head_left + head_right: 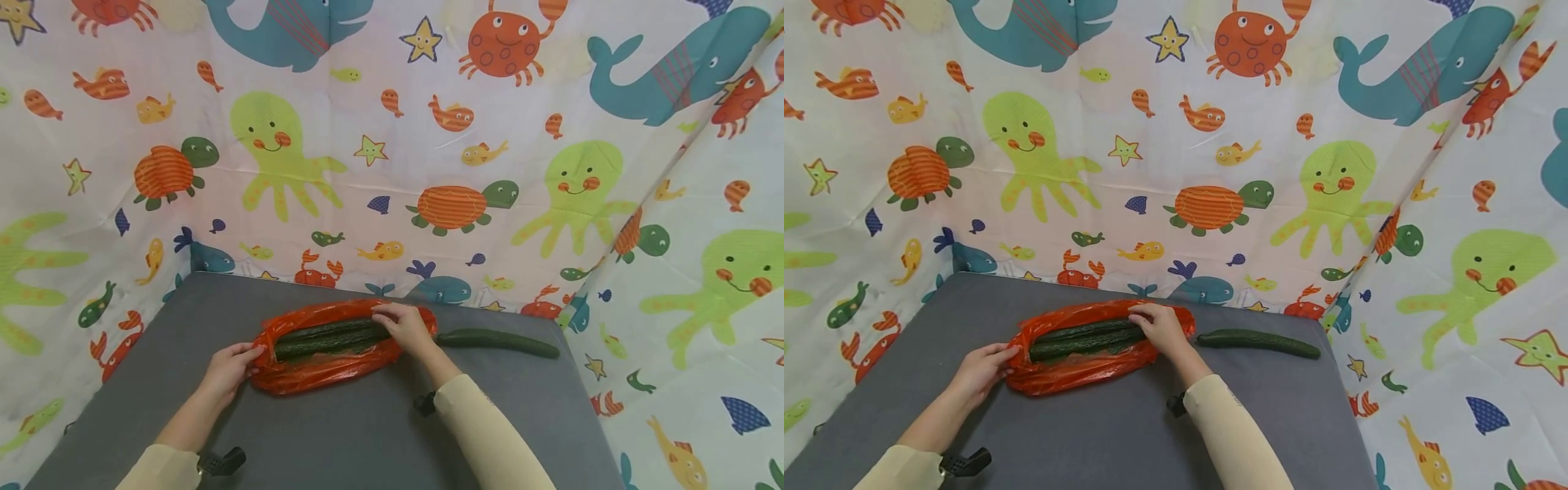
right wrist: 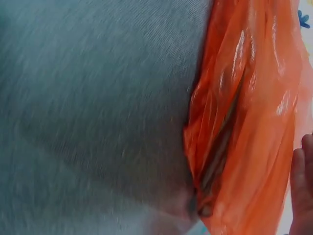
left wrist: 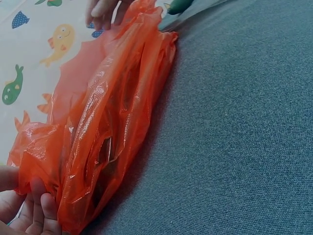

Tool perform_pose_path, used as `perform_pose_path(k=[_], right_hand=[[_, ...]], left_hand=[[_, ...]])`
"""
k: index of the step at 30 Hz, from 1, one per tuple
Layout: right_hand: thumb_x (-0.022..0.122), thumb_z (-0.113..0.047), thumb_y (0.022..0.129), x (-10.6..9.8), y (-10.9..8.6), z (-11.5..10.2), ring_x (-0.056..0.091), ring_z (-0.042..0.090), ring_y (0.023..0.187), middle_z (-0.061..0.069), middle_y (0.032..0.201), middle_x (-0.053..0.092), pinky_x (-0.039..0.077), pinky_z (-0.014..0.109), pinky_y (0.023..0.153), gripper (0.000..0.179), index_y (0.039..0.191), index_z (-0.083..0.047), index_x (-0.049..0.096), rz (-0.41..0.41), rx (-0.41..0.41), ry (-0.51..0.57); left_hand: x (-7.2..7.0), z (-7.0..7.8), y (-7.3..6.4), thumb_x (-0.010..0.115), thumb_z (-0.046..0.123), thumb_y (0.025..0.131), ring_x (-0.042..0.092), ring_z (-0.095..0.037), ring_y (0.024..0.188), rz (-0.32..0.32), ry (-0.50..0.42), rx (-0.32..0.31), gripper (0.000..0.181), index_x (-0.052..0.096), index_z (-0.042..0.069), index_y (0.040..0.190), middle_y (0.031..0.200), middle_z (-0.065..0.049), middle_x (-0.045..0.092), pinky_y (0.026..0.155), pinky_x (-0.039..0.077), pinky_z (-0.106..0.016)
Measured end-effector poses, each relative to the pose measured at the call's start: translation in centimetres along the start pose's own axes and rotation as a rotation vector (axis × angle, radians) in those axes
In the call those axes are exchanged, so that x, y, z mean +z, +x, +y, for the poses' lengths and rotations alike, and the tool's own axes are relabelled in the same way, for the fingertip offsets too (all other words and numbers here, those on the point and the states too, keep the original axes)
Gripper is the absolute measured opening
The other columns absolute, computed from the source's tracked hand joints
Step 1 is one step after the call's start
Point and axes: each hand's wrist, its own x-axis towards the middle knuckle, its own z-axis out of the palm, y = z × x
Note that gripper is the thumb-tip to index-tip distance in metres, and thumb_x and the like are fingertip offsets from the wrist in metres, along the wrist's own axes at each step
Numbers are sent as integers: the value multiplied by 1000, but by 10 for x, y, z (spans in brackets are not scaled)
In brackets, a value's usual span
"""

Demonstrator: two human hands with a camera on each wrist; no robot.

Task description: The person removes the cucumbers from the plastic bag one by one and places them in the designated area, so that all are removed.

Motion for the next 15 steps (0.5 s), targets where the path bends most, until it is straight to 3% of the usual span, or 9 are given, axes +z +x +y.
perform_pose_path(k=[5, 11, 15], right_hand=[[73, -22, 94, 13, 4, 7, 71, 13, 101, -1, 112, 76, 59, 31, 85, 20, 113, -19, 78, 15, 19, -32], [73, -25, 94, 26, 2, 18, 69, 18, 109, 1, 115, 75, 56, 39, 93, 25, 115, -14, 77, -58, 55, -141], [75, -21, 92, 27, -3, 20, 67, 21, 108, 2, 115, 72, 55, 39, 95, 25, 116, -11, 77, -90, 35, -202]], left_hand=[[-1, 2, 0, 66, 36, 99, 62, -9, 84, 2, 12, 6, 44, 63, -1, 124, 96, 7, 66, 76, 56, -26], [0, 2, -1, 66, 35, 99, 62, -8, 84, 1, 10, 7, 47, 61, -3, 126, 95, 7, 66, 76, 56, -26], [0, 1, -1, 67, 36, 99, 63, -9, 83, -7, -3, -1, 47, 61, -3, 126, 94, 8, 67, 76, 56, -26]])
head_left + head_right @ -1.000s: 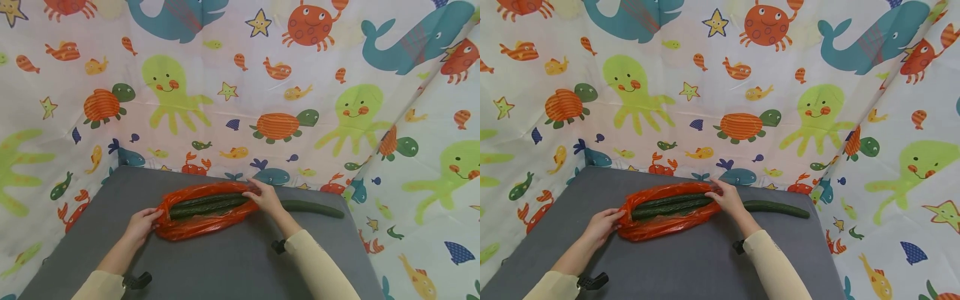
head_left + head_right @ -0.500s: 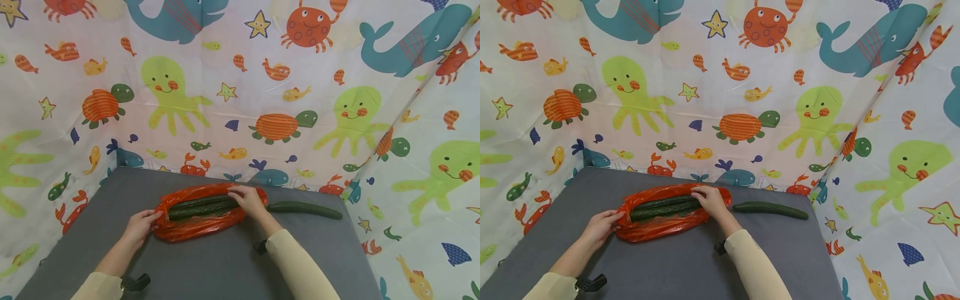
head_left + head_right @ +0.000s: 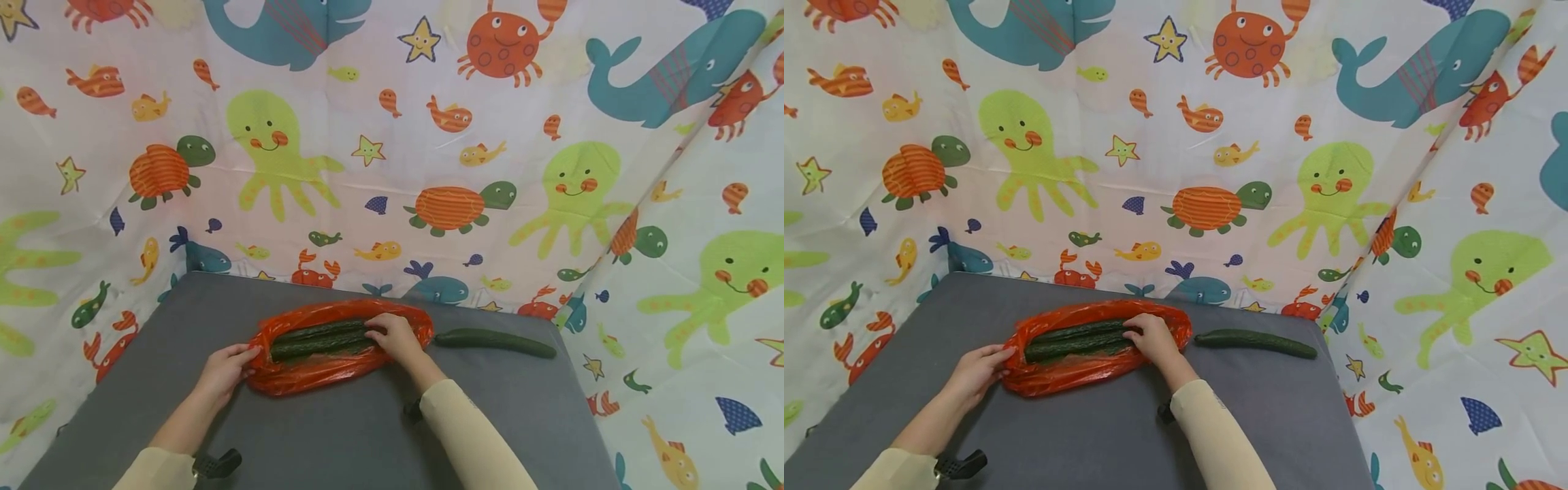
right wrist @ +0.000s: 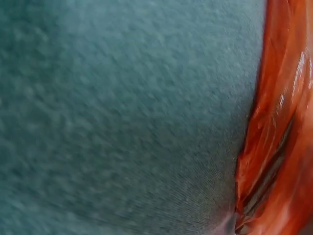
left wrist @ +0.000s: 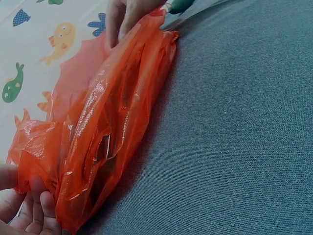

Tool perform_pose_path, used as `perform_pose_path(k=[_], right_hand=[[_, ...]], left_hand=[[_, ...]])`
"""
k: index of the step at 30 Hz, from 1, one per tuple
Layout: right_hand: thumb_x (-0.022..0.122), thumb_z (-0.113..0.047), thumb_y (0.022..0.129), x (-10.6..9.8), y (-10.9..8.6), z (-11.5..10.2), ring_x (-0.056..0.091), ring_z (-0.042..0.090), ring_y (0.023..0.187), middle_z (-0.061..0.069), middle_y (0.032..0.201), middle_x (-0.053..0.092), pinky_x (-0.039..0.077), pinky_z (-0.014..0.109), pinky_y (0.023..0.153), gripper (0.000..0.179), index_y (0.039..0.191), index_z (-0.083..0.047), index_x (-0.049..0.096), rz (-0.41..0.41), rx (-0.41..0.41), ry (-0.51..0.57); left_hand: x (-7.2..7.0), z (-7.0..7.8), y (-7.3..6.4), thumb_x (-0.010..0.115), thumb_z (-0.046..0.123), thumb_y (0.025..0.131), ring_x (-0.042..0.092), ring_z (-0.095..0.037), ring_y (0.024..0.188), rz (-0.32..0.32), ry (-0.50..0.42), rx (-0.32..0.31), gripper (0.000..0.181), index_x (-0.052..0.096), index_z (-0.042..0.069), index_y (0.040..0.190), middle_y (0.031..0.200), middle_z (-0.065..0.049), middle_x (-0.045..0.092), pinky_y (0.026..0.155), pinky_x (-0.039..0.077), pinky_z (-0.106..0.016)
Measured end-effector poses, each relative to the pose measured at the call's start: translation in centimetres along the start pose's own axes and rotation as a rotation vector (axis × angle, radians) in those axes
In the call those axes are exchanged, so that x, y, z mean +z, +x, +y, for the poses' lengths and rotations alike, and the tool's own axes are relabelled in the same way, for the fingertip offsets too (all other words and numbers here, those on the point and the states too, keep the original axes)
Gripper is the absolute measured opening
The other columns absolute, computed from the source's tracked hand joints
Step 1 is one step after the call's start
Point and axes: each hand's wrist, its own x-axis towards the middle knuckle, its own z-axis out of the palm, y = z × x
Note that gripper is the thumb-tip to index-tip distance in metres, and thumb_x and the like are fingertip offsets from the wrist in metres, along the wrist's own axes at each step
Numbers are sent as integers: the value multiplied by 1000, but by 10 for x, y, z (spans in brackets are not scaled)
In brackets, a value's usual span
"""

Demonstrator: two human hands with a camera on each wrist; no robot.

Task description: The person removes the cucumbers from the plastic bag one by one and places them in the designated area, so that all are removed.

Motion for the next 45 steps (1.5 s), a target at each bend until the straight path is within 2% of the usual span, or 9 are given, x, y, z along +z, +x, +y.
perform_pose_path(k=[6, 10, 15, 21, 32, 39, 42, 45], right_hand=[[78, -20, 90, 3, -5, -1, 65, 14, 87, 1, 104, 69, 57, 30, 77, 26, 113, -9, 76, -19, -36, -17], [80, -24, 88, 4, -8, 2, 63, 11, 82, 1, 100, 70, 55, 26, 73, 29, 113, -9, 76, -26, -52, -14], [82, -26, 86, 3, -13, 5, 66, 15, 93, 2, 104, 72, 56, 34, 82, 35, 116, -10, 75, -58, -42, 23], [84, -30, 84, 1, -19, 6, 64, 21, 109, 1, 114, 71, 52, 42, 96, 42, 120, -12, 74, -99, -53, -5], [85, -28, 83, 7, -29, 7, 57, 21, 115, -2, 118, 63, 50, 43, 100, 42, 122, -20, 72, -108, -83, -159], [82, -32, 86, 5, -29, 6, 58, 20, 116, -1, 120, 64, 50, 40, 102, 38, 120, -19, 73, -142, -99, -246], [81, -30, 87, 2, -30, 4, 61, 22, 116, 2, 122, 67, 50, 41, 102, 39, 122, -15, 72, -162, -111, -247], [80, -25, 89, 0, -31, 2, 65, 24, 114, 6, 122, 70, 52, 42, 101, 39, 123, -9, 71, -177, -127, -200]], left_hand=[[-1, 1, -2, 65, 35, 99, 63, -10, 83, -4, 3, -1, 45, 62, -2, 125, 94, 7, 66, 77, 56, -26], [-2, 1, -1, 65, 34, 100, 63, -9, 82, -5, 0, 3, 45, 61, -2, 126, 94, 8, 66, 76, 56, -26], [-2, 0, -1, 64, 34, 101, 63, -8, 82, -8, -5, 0, 45, 60, -3, 126, 94, 8, 66, 77, 56, -26], [-3, 0, -2, 64, 33, 101, 63, -8, 83, -6, -6, -4, 45, 60, -3, 127, 95, 7, 66, 77, 56, -26], [-2, -1, -3, 65, 34, 100, 63, -9, 84, -8, -18, -9, 45, 61, -2, 126, 94, 7, 67, 77, 56, -26], [-2, -2, -3, 65, 34, 100, 64, -9, 83, -9, -16, -12, 44, 62, -2, 125, 94, 7, 67, 77, 57, -26], [-2, -1, -3, 65, 33, 100, 64, -9, 82, -7, -21, -11, 43, 62, -2, 125, 93, 7, 67, 76, 57, -26], [-2, -1, -2, 66, 34, 100, 64, -9, 80, 1, -14, -11, 44, 62, -2, 124, 92, 7, 67, 76, 57, -25]])
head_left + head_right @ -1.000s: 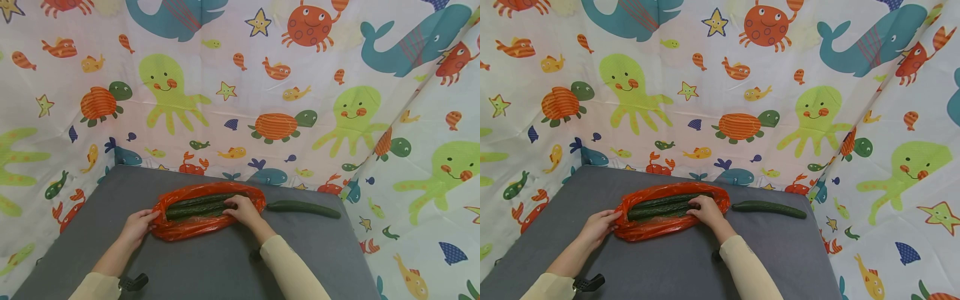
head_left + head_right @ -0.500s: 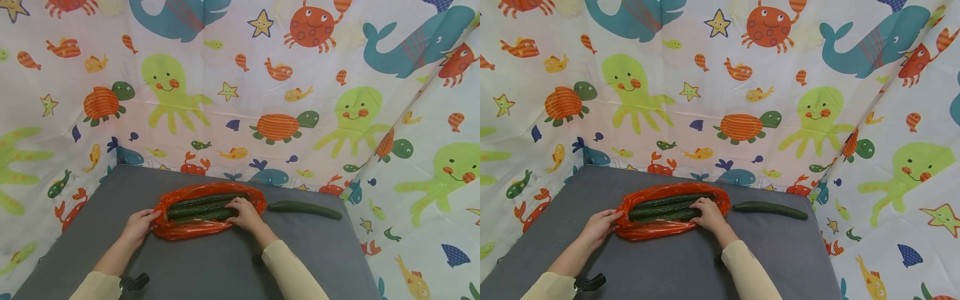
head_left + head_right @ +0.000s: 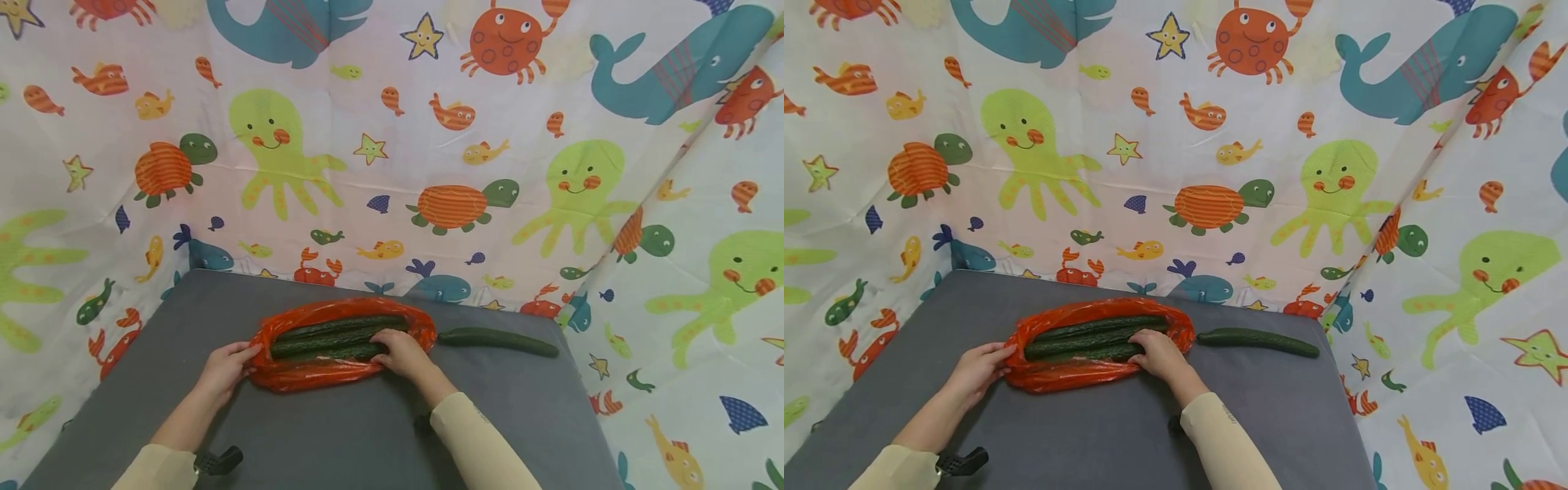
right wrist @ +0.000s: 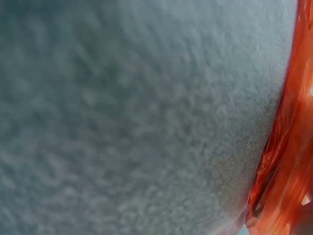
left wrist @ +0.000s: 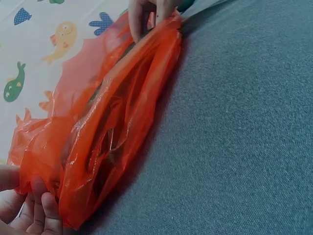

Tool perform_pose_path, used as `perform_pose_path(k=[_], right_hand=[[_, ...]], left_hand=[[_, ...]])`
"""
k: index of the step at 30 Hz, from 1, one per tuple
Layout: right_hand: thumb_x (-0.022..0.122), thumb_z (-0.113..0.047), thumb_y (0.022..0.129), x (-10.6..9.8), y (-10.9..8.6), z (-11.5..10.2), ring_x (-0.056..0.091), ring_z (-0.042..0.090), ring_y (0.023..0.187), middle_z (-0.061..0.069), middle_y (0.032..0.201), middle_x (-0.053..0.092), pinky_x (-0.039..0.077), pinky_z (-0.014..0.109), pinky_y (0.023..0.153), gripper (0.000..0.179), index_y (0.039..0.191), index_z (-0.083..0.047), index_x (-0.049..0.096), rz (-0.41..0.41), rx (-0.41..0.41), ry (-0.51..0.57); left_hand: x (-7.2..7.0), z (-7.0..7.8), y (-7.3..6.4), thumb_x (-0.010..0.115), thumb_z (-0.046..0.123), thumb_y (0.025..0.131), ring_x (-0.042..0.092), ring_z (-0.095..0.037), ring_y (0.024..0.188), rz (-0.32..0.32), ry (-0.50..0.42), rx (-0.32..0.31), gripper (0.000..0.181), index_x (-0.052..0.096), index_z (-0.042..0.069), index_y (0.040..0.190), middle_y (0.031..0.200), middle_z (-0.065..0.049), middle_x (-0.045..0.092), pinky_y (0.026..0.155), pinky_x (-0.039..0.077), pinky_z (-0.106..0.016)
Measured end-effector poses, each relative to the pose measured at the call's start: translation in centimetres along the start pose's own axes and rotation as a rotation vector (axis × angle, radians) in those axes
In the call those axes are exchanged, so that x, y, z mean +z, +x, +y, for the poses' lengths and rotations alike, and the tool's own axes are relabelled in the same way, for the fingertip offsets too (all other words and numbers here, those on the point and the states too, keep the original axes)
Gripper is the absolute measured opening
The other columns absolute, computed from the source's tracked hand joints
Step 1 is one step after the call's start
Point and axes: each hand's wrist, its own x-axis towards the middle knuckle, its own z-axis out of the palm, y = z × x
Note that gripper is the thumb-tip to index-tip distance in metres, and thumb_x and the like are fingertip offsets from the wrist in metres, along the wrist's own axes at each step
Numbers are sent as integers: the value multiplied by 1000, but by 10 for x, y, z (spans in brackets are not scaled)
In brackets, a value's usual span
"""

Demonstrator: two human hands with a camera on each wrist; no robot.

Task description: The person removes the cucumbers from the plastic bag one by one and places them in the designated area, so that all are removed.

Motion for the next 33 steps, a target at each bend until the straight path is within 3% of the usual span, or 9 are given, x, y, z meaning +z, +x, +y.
perform_pose_path(k=[6, 18, 33], right_hand=[[80, -22, 89, -1, -1, 0, 66, 24, 113, 8, 122, 70, 53, 41, 98, 39, 123, -7, 70, 0, 7, 64], [84, -19, 83, 1, -1, 4, 67, 23, 112, 7, 117, 72, 53, 43, 99, 36, 116, -8, 74, 88, 9, 139], [87, -25, 79, -5, -5, 7, 69, 21, 111, 3, 116, 74, 55, 42, 97, 39, 115, -13, 77, 162, 100, 238]], left_hand=[[0, 3, 1, 66, 34, 99, 63, -9, 81, 1, -1, 10, 45, 62, -2, 125, 94, 7, 66, 76, 57, -26], [-8, 5, -3, 67, 29, 99, 64, -10, 79, 19, -8, 6, 40, 63, -3, 122, 91, 8, 66, 77, 57, -26], [-20, 2, 0, 68, 26, 99, 64, -7, 79, 17, -29, 0, 43, 60, -6, 127, 91, 10, 66, 77, 58, -28]])
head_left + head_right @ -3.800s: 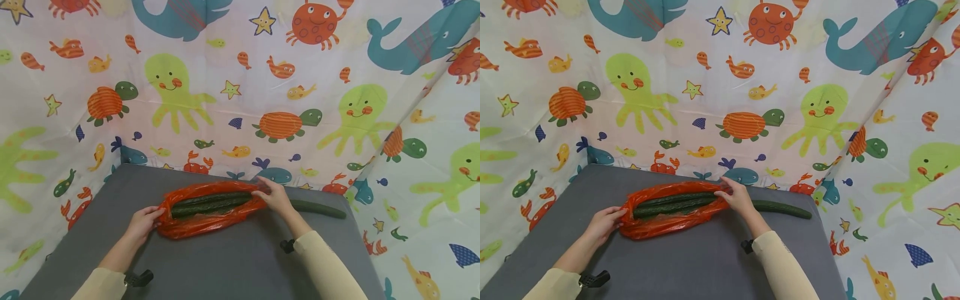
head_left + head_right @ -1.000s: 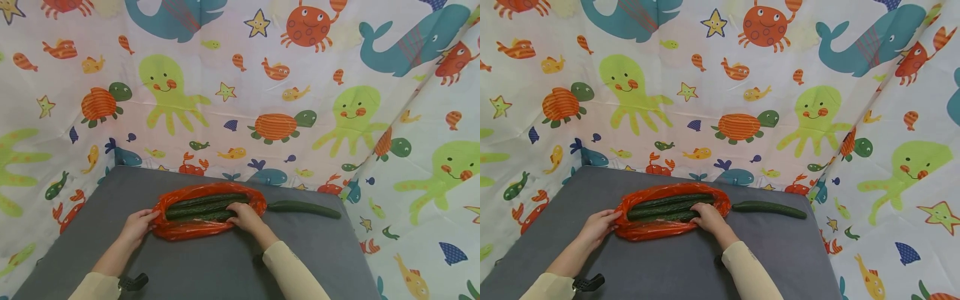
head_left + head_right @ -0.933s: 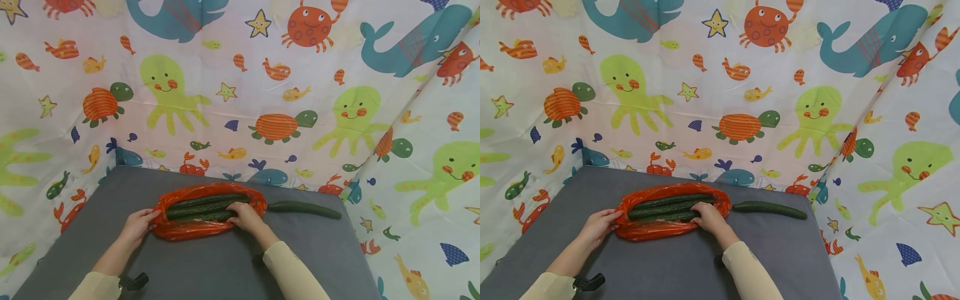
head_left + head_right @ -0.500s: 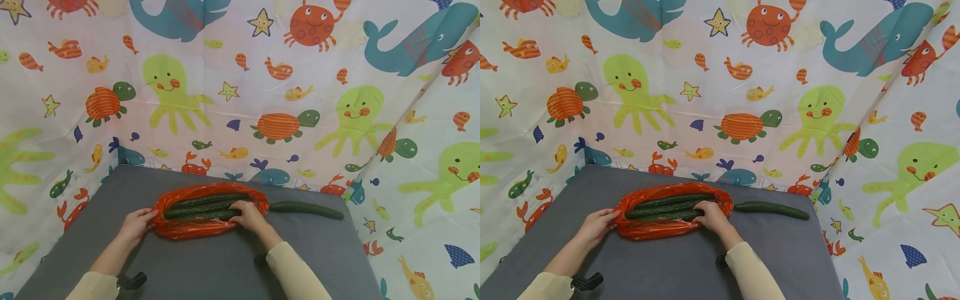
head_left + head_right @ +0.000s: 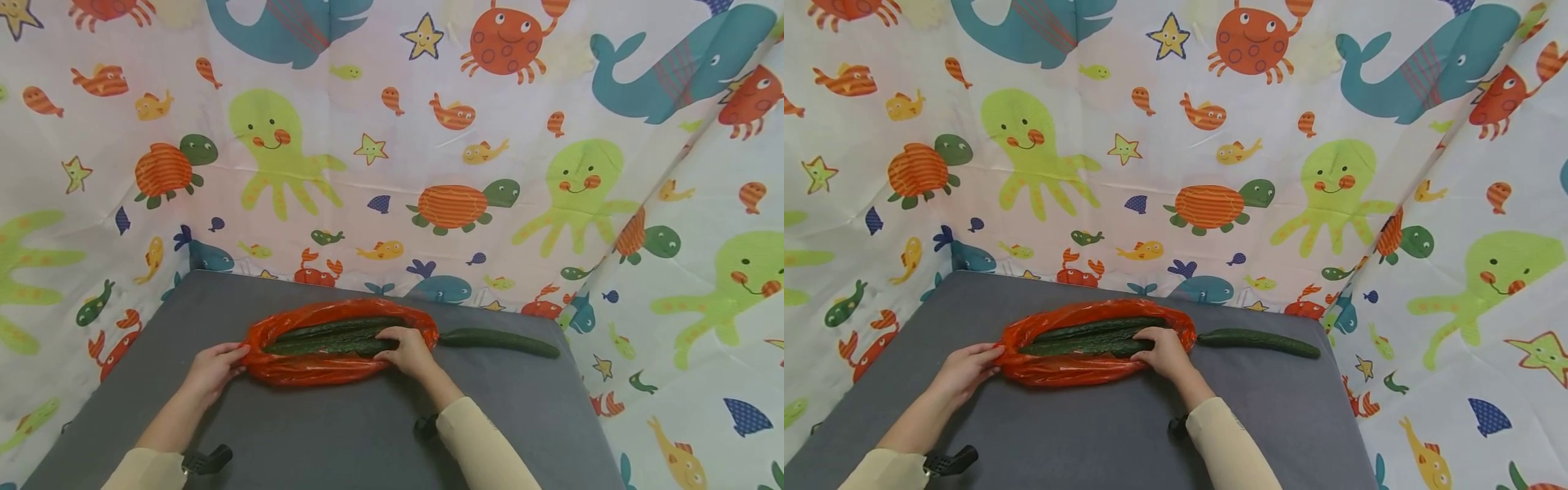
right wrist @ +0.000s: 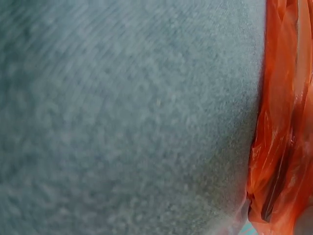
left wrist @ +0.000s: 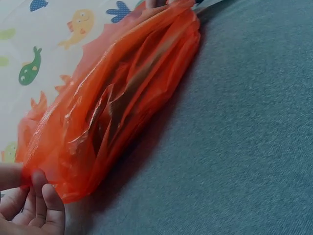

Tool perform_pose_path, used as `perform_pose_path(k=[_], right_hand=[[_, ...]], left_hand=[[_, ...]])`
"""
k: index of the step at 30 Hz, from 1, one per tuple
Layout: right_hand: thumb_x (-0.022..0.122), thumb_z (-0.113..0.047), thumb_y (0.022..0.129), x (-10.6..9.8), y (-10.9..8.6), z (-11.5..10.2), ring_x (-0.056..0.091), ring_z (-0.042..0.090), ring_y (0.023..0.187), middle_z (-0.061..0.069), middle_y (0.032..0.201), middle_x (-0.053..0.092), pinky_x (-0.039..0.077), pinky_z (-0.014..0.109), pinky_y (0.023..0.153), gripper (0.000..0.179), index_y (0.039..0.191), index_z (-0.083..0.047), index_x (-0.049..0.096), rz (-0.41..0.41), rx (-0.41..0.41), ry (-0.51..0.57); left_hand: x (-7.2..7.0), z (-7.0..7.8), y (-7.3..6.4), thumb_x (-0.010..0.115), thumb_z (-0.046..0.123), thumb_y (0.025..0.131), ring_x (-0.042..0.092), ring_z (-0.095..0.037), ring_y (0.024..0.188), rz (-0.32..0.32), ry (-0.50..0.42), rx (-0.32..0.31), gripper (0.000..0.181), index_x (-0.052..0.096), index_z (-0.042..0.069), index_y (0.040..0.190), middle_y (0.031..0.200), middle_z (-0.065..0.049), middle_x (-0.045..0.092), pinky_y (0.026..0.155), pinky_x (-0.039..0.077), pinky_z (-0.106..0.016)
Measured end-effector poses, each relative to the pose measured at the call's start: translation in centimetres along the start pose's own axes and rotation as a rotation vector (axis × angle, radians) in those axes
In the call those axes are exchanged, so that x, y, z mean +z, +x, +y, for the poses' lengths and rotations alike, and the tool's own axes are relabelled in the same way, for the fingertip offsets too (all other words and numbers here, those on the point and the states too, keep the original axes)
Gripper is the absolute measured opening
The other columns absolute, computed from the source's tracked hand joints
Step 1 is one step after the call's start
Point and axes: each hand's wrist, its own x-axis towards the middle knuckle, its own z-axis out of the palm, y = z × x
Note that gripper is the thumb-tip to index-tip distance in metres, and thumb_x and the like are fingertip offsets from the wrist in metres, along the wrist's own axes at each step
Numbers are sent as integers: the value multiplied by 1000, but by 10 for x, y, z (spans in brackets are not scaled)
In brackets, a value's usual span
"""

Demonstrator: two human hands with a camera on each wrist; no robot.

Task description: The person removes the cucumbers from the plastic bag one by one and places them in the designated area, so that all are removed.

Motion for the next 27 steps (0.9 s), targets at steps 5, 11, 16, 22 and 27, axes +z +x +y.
perform_pose_path(k=[5, 11, 16, 22, 27], right_hand=[[88, -26, 78, 1, -1, 4, 70, 21, 110, 2, 115, 75, 56, 41, 94, 39, 114, -15, 77, 26, 17, 28], [89, -29, 77, 1, -1, 7, 70, 19, 109, -1, 115, 75, 57, 40, 92, 39, 113, -20, 77, 74, 32, 39], [88, -29, 78, 1, 1, 4, 70, 17, 107, -3, 115, 75, 58, 39, 90, 38, 114, -22, 77, 105, 38, 39], [86, -25, 81, -2, 2, -5, 69, 21, 109, 1, 119, 74, 57, 42, 92, 40, 118, -15, 75, 97, 4, 52], [87, -24, 80, -4, 4, -13, 69, 21, 111, 2, 119, 74, 56, 43, 94, 41, 118, -13, 75, 90, -6, 71]], left_hand=[[-5, -1, 2, 67, 24, 99, 64, -10, 80, 12, 55, 9, 43, 59, -8, 127, 92, 8, 65, 77, 58, -28], [-8, -1, 1, 66, 25, 100, 65, -14, 83, 17, 174, 49, 44, 59, -9, 126, 95, 3, 66, 76, 58, -29], [-9, -1, 1, 65, 24, 100, 65, -17, 84, 5, 206, 74, 42, 60, -10, 125, 95, 2, 67, 76, 58, -30], [-7, -1, 2, 65, 25, 101, 65, -15, 84, -1, 197, 79, 43, 59, -10, 126, 96, 2, 66, 77, 58, -30], [-4, 0, 4, 67, 29, 99, 64, -10, 82, -3, 165, 71, 46, 60, -9, 125, 96, 3, 67, 77, 58, -27]])
